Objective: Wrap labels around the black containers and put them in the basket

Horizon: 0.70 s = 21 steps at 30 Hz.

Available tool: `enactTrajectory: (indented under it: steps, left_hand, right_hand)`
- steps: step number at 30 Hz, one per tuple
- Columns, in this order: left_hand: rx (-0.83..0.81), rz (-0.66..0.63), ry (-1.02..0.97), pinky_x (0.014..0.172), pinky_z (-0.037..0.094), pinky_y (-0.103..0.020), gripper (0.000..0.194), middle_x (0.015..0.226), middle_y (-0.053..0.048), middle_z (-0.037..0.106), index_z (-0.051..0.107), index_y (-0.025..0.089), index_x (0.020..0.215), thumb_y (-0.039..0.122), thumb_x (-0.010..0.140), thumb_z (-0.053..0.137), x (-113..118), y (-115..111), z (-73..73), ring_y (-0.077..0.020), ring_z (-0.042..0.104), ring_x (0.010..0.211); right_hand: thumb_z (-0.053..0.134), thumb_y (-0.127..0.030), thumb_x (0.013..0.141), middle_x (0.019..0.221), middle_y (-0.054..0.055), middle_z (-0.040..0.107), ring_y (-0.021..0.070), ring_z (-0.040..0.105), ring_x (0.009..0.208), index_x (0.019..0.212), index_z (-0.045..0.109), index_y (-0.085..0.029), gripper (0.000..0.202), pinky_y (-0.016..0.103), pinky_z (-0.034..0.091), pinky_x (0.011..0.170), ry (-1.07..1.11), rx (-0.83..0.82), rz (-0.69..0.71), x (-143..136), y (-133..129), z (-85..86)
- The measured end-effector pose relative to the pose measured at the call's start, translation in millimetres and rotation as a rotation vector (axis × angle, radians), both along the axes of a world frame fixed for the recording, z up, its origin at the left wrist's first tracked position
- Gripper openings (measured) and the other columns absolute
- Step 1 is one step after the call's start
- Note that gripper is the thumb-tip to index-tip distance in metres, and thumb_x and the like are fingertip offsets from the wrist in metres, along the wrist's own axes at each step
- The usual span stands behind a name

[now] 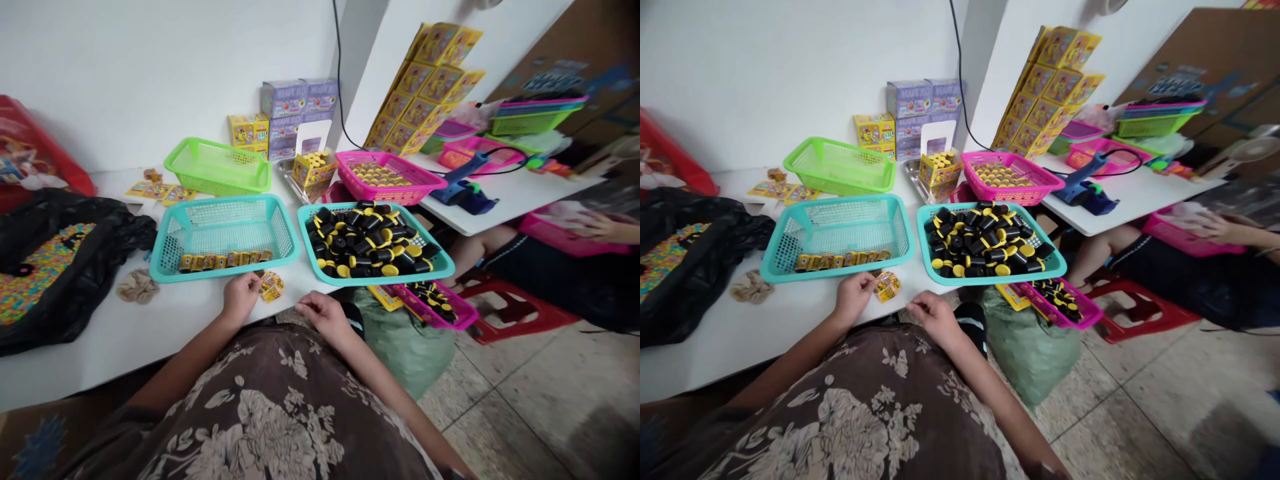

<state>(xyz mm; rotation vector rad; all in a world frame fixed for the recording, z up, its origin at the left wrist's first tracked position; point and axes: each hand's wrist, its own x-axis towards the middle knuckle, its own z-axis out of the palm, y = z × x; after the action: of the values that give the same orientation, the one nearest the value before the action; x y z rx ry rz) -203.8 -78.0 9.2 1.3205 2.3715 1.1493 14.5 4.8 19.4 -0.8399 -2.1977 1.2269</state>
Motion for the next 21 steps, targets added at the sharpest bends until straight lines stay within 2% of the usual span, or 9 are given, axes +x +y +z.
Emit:
enactTrajectory:
  steps: [4,7,10,13,16,18,21]
  left_hand:
    - [0.103,-0.063,-0.036,0.066,0.044,-0.025,0.014,0.072,-0.001,0.072,0.073,0.021,0.081,0.027,0.086,0.062,0.9,-4.2,1.4,-0.0147,0.062,0.066]
    - [0.129,-0.146,0.011,0.072,0.047,-0.026,0.016,0.083,-0.003,0.076,0.075,0.023,0.087,0.026,0.088,0.060,1.2,-5.4,5.7,-0.0167,0.066,0.075]
    - [0.091,-0.230,0.059,0.078,0.048,-0.029,0.018,0.089,-0.005,0.077,0.076,0.022,0.088,0.025,0.089,0.058,-0.1,-4.6,8.5,-0.0191,0.068,0.081]
    - [0.071,-0.185,0.035,0.079,0.049,-0.030,0.022,0.091,-0.007,0.077,0.075,0.021,0.094,0.028,0.091,0.055,-1.8,-4.0,9.7,-0.0203,0.068,0.082]
    - [0.116,-0.146,-0.018,0.078,0.049,-0.029,0.026,0.094,-0.008,0.076,0.073,0.021,0.101,0.033,0.094,0.051,-1.4,-6.2,12.4,-0.0200,0.067,0.083]
    - [0.131,-0.179,-0.039,0.072,0.047,-0.026,0.026,0.083,-0.005,0.073,0.072,0.020,0.094,0.035,0.094,0.051,0.9,-10.6,16.1,-0.0172,0.064,0.074]
    - [0.162,-0.199,-0.050,0.060,0.042,-0.024,0.028,0.063,-0.001,0.062,0.067,0.019,0.077,0.037,0.093,0.052,4.3,-26.0,22.5,-0.0132,0.055,0.059]
  right_hand:
    - [0.066,-0.034,0.084,0.076,0.003,0.061,0.0190,0.059,0.074,0.084,0.067,-0.021,0.013,0.030,0.047,0.071,0.068,0.210,-0.052,-36.9,9.8,9.5]
    - [0.073,-0.033,0.078,0.081,0.004,0.063,0.0205,0.060,0.078,0.091,0.068,-0.021,0.018,0.032,0.048,0.072,0.088,0.228,-0.028,-56.9,16.8,8.6]
    - [0.069,-0.027,0.078,0.076,0.003,0.063,0.0195,0.059,0.074,0.080,0.068,-0.022,0.006,0.032,0.047,0.071,0.120,0.150,-0.006,-67.0,20.3,4.6]
    - [0.064,-0.026,0.077,0.069,0.002,0.061,0.0177,0.057,0.068,0.068,0.064,-0.022,0.010,0.030,0.046,0.067,0.161,0.030,-0.087,-69.0,22.4,-1.2]
    - [0.063,-0.031,0.076,0.067,0.001,0.059,0.0172,0.055,0.066,0.067,0.060,-0.021,0.013,0.030,0.046,0.066,0.210,-0.092,-0.183,-66.5,23.6,-6.5]
    - [0.063,-0.034,0.077,0.065,0.000,0.057,0.0168,0.054,0.065,0.069,0.058,-0.022,0.016,0.030,0.046,0.065,0.246,-0.167,-0.212,-64.7,23.3,-9.0]
    - [0.060,-0.039,0.080,0.063,-0.002,0.053,0.0153,0.052,0.061,0.071,0.054,-0.022,0.020,0.030,0.046,0.063,0.299,-0.258,-0.216,-63.8,20.7,-11.6]
